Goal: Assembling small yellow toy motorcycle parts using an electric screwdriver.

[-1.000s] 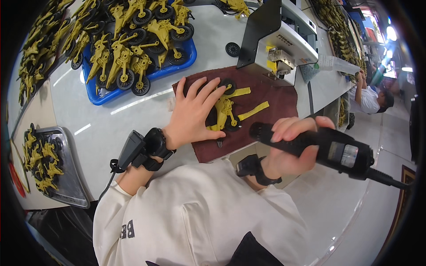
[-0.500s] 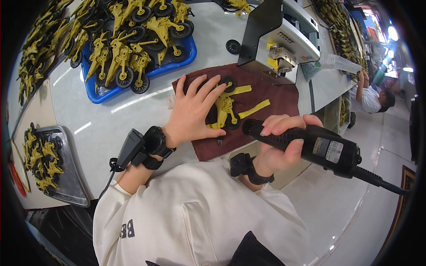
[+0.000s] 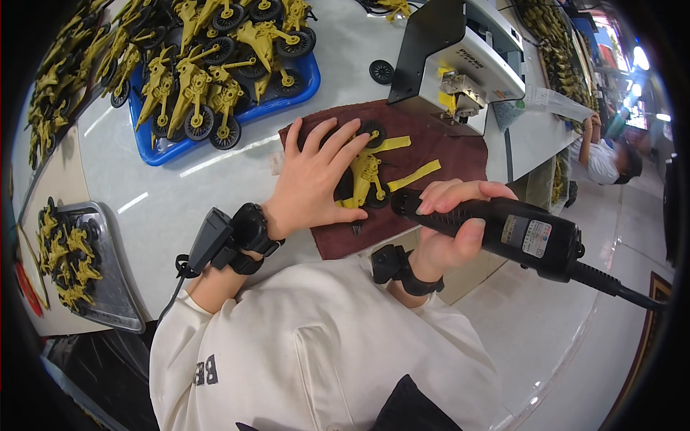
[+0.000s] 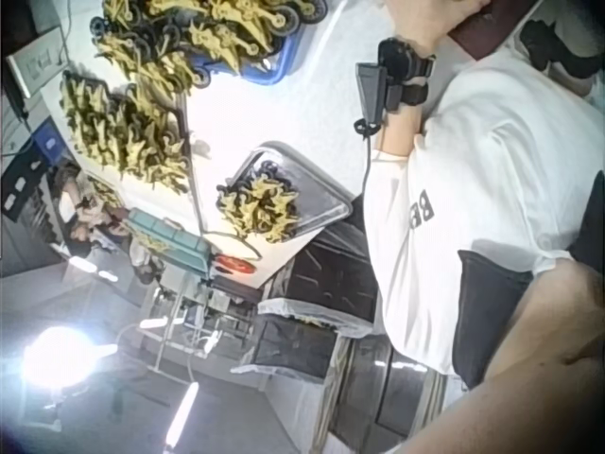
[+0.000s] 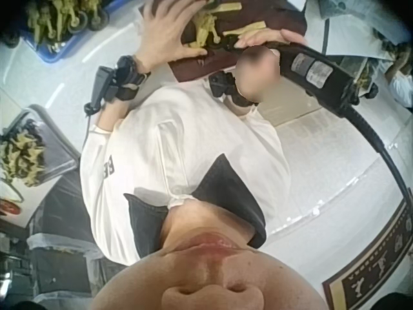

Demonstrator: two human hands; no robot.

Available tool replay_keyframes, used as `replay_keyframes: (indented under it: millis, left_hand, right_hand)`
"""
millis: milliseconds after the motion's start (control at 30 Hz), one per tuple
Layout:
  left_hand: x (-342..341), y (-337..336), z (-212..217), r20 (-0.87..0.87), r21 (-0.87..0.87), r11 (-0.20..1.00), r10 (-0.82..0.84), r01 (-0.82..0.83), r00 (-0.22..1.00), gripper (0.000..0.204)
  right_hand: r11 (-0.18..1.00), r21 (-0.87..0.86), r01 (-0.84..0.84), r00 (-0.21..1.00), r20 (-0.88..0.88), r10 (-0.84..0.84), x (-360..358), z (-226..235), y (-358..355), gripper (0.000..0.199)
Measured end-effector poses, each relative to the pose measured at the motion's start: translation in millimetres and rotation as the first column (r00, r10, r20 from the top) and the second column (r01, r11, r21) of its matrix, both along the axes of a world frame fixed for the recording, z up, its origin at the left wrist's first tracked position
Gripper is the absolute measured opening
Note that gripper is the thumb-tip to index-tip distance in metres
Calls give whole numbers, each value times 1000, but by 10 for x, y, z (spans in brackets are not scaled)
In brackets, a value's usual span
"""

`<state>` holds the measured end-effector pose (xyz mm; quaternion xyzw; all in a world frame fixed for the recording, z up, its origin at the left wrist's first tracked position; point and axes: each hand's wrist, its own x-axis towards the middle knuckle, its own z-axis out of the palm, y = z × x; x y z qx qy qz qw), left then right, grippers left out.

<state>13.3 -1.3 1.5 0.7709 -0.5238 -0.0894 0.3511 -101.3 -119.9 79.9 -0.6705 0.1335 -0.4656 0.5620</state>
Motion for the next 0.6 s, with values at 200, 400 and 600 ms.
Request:
replay_keyframes:
  millis: [200, 400, 600]
  left_hand:
    - [17, -5, 21, 0, 14, 1000, -5, 5, 1000, 100]
    - [0, 15, -25, 5, 13, 1000, 3, -3, 1000, 98]
    - [-21, -4, 24, -1, -6, 1000, -12, 12, 1000, 98]
  right_hand:
    - [998, 5, -60, 998, -21, 61, 3, -30, -33, 56]
    - [986, 26, -162, 985, 61, 161, 84, 124, -178, 61]
    - [956, -134, 260, 911, 361, -197, 488, 690, -811, 51]
